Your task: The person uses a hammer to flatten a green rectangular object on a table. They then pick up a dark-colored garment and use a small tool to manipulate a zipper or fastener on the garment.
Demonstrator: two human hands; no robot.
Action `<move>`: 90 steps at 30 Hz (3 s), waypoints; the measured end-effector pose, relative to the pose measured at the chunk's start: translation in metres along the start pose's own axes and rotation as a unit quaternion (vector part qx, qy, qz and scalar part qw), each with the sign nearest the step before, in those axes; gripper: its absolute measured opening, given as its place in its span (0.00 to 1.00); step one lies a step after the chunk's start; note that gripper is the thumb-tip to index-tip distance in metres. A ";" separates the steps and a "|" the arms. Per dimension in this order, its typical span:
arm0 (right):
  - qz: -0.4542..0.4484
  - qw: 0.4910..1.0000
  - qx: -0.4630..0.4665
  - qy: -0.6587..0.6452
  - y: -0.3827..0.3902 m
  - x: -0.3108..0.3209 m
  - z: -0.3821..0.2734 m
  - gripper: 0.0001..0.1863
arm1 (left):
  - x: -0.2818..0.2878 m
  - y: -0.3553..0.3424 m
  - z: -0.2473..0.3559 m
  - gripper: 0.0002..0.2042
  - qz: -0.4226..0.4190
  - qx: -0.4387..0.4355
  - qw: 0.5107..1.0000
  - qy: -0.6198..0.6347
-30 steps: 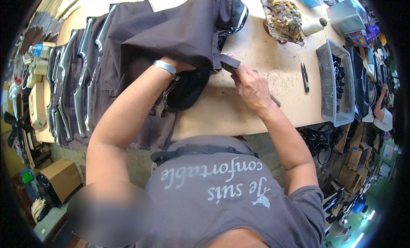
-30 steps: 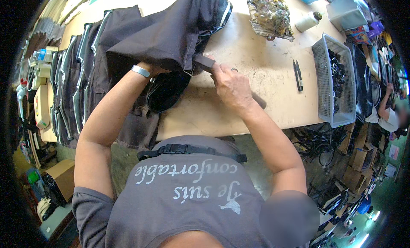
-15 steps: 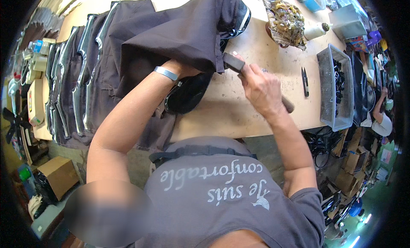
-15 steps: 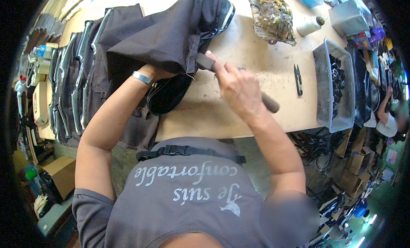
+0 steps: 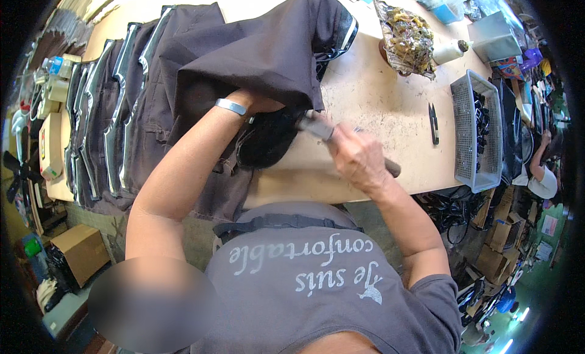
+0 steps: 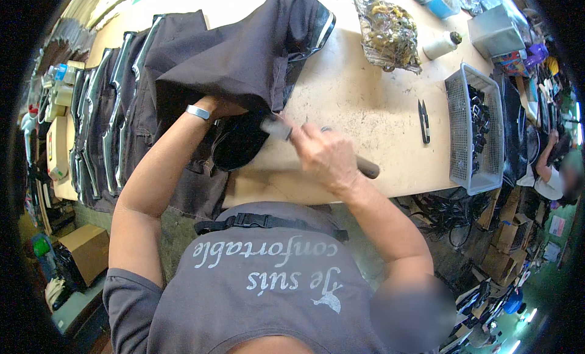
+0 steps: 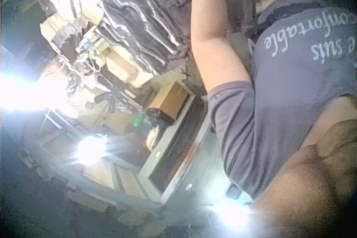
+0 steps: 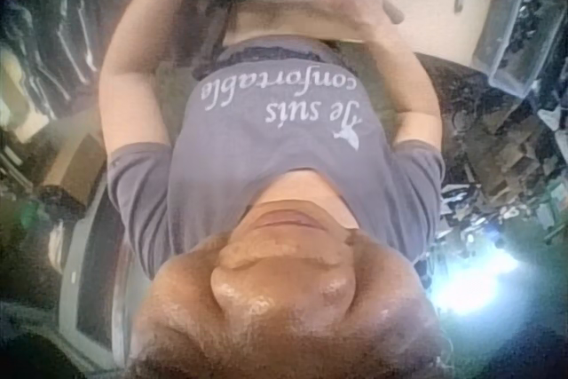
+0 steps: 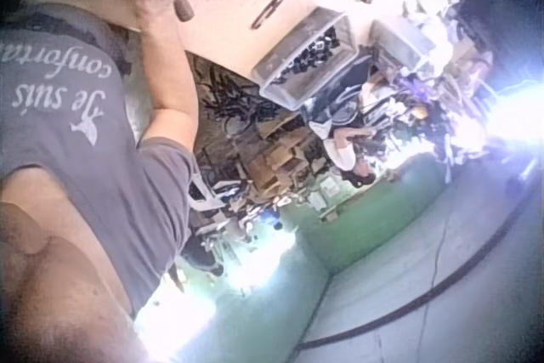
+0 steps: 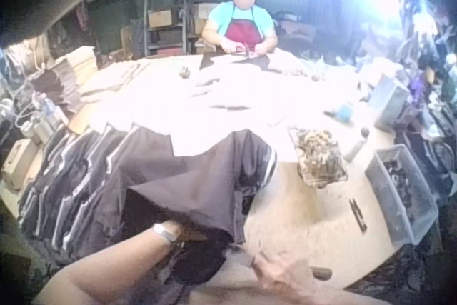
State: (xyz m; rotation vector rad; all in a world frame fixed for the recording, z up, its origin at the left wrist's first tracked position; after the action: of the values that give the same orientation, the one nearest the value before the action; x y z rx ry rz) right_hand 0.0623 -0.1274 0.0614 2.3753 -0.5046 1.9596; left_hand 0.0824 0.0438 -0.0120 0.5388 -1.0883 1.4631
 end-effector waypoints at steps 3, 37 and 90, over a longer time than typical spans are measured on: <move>0.029 0.999 0.023 -0.026 0.008 -0.010 0.006 0.24 | 0.029 0.003 0.022 0.17 -0.015 -0.046 0.994 -0.097; 0.121 0.912 -0.033 -0.391 -0.053 0.059 0.006 0.18 | 0.144 0.011 0.093 0.09 -0.227 0.139 0.960 0.087; 0.125 0.850 -0.073 -0.507 -0.090 0.034 0.000 0.18 | 0.169 0.065 0.087 0.05 0.169 0.283 0.944 -0.011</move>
State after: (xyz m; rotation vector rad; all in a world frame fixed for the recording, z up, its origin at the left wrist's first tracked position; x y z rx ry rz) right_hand 0.0908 -0.0504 0.1112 3.1614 -0.9513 0.4598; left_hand -0.0379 0.0633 0.1473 0.7956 -0.7900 2.0983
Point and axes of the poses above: each hand's wrist, its own y-axis away from the middle knuckle, its own x-axis out of the back of the hand, z = x × y, the point moved 6 cm from there along -y, towards the middle knuckle, and after that the axes turned 6 degrees about x, right-handed, at the moved point
